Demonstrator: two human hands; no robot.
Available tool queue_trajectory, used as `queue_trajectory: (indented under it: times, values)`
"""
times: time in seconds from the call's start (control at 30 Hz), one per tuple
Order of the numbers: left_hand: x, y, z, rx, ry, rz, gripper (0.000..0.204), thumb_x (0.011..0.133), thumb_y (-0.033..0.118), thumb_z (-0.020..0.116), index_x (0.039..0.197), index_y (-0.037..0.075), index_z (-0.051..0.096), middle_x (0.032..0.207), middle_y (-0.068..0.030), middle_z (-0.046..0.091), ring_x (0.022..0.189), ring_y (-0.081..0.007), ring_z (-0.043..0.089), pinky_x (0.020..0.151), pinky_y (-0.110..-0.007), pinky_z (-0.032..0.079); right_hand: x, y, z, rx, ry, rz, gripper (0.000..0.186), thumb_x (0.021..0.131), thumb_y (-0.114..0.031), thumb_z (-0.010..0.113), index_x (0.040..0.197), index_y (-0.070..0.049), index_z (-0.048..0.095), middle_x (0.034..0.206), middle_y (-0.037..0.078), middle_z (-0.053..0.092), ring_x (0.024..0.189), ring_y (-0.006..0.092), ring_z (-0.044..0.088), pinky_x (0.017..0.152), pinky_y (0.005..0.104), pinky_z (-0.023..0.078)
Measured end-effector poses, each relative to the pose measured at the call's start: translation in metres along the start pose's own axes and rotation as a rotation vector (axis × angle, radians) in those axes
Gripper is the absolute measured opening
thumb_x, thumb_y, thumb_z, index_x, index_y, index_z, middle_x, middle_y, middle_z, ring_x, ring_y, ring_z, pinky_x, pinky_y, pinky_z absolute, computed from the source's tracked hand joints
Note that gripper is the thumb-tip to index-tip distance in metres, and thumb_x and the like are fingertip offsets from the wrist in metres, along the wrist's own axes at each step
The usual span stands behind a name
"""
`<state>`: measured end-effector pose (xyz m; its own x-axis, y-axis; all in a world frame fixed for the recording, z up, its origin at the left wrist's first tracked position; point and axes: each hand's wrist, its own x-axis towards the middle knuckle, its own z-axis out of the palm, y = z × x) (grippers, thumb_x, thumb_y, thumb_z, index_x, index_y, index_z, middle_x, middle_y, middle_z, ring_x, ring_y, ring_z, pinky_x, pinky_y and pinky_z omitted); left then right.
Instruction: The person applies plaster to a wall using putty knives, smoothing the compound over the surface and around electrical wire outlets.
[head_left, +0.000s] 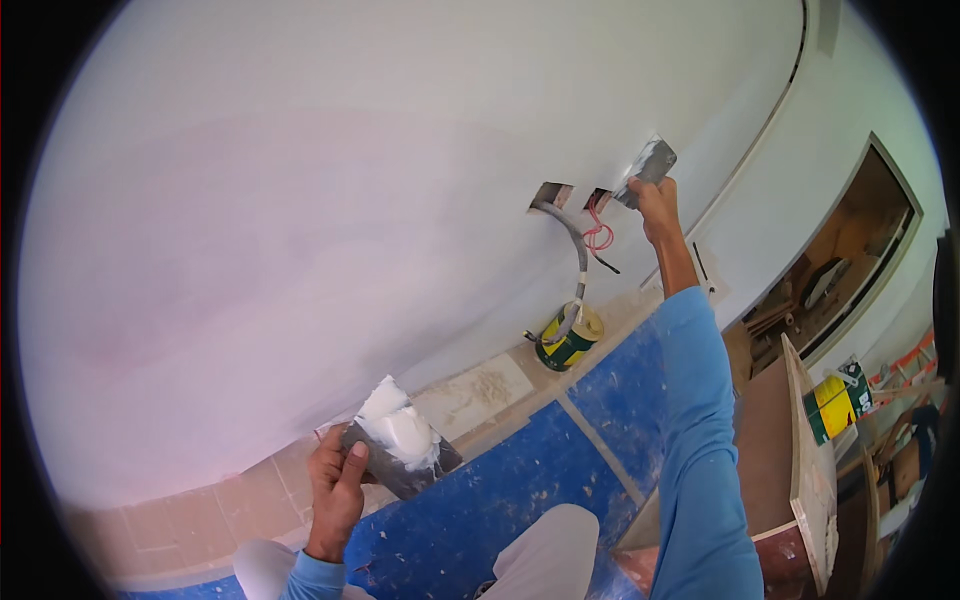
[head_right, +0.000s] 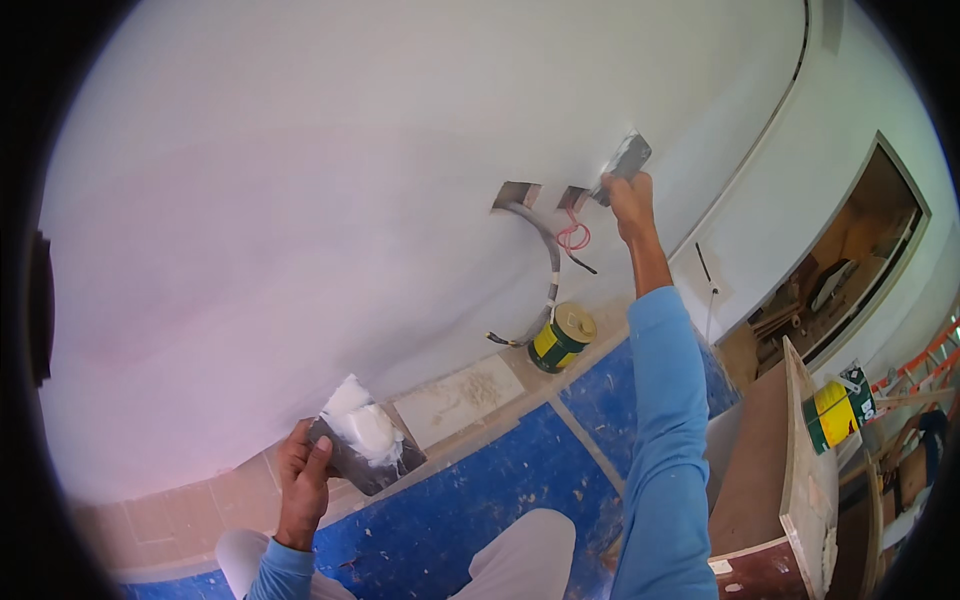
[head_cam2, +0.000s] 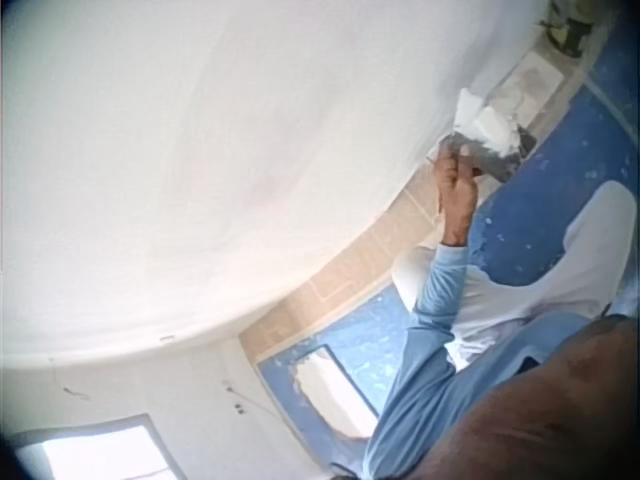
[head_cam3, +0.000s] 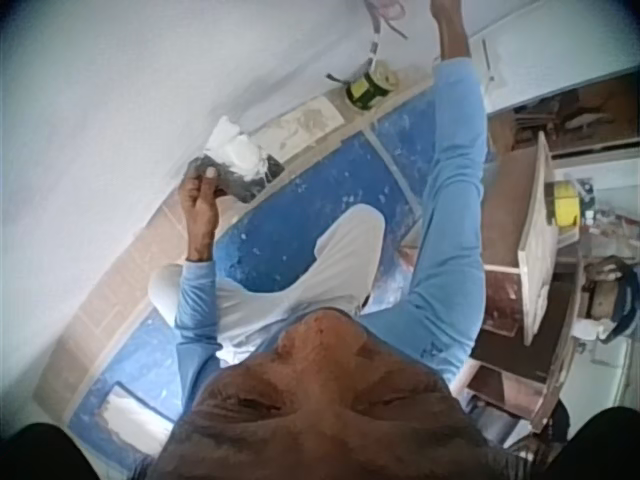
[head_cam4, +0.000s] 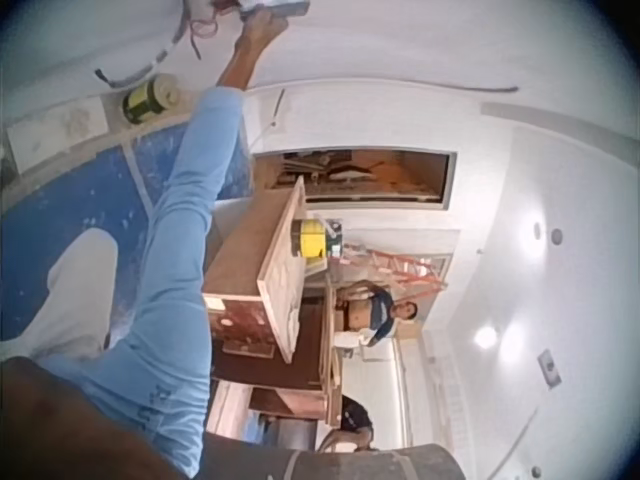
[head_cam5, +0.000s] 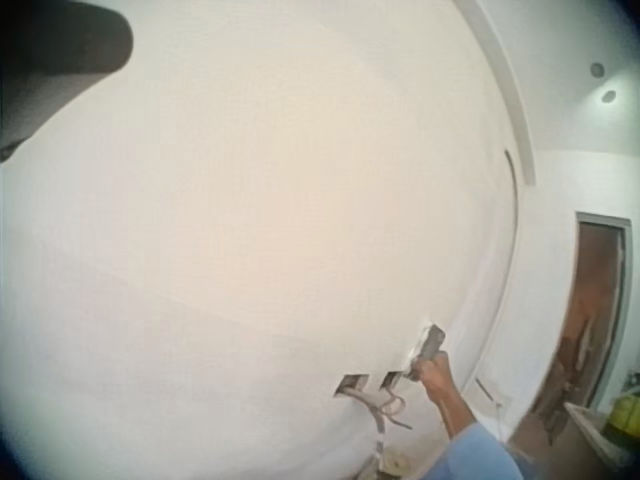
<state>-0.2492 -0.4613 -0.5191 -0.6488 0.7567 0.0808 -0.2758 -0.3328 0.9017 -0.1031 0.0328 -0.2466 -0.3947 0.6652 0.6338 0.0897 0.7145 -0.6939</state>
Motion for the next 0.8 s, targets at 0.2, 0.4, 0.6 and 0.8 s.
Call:
queue_trajectory:
  times: [0.2, 0.4, 0.6, 0.8]
  values:
    - [0.003, 0.003, -0.009, 0.046, -0.035, -0.016, 0.030, 0.099, 0.017, 0.053, 0.122, -0.002, 0.056, 0.092, -0.0061, 0.069, 0.077, -0.0116, 0.067, 0.060, -0.024, 0.055, -0.016, -0.024, 0.018, 0.256, 0.061, -0.035, 0.012, 0.084, -0.004, 0.062, 0.091, 0.004, 0.067, 0.086, 0.008, 0.067, 0.071, 0.0172, 0.064, 0.066, 0.0316, 0.051]
    - [0.006, -0.001, -0.002, -0.140, 0.004, -0.106, 0.028, 0.098, 0.013, 0.052, 0.121, -0.002, 0.058, 0.090, -0.0062, 0.070, 0.071, -0.0096, 0.066, 0.059, -0.024, 0.055, -0.003, -0.011, -0.041, 0.017, 0.242, 0.173, 0.013, 0.083, -0.011, 0.064, 0.089, 0.000, 0.066, 0.080, 0.006, 0.066, 0.066, 0.0159, 0.062, 0.061, 0.0312, 0.045]
    - [0.008, -0.008, -0.004, -0.199, 0.050, -0.114, 0.026, 0.097, 0.011, 0.052, 0.118, -0.002, 0.059, 0.092, -0.0074, 0.070, 0.071, -0.0120, 0.069, 0.057, -0.025, 0.058, 0.010, 0.007, -0.030, 0.059, 0.227, 0.306, 0.019, 0.084, -0.017, 0.066, 0.097, -0.003, 0.064, 0.085, 0.008, 0.066, 0.074, 0.0200, 0.061, 0.069, 0.0403, 0.042]
    - [0.007, -0.007, -0.001, -0.179, 0.039, -0.110, 0.026, 0.097, 0.012, 0.052, 0.119, -0.002, 0.058, 0.094, -0.0079, 0.070, 0.073, -0.0123, 0.069, 0.058, -0.026, 0.059, 0.020, 0.013, -0.029, 0.117, 0.271, 0.351, 0.020, 0.086, -0.019, 0.066, 0.099, -0.004, 0.064, 0.088, 0.008, 0.066, 0.078, 0.0216, 0.061, 0.072, 0.0437, 0.042]
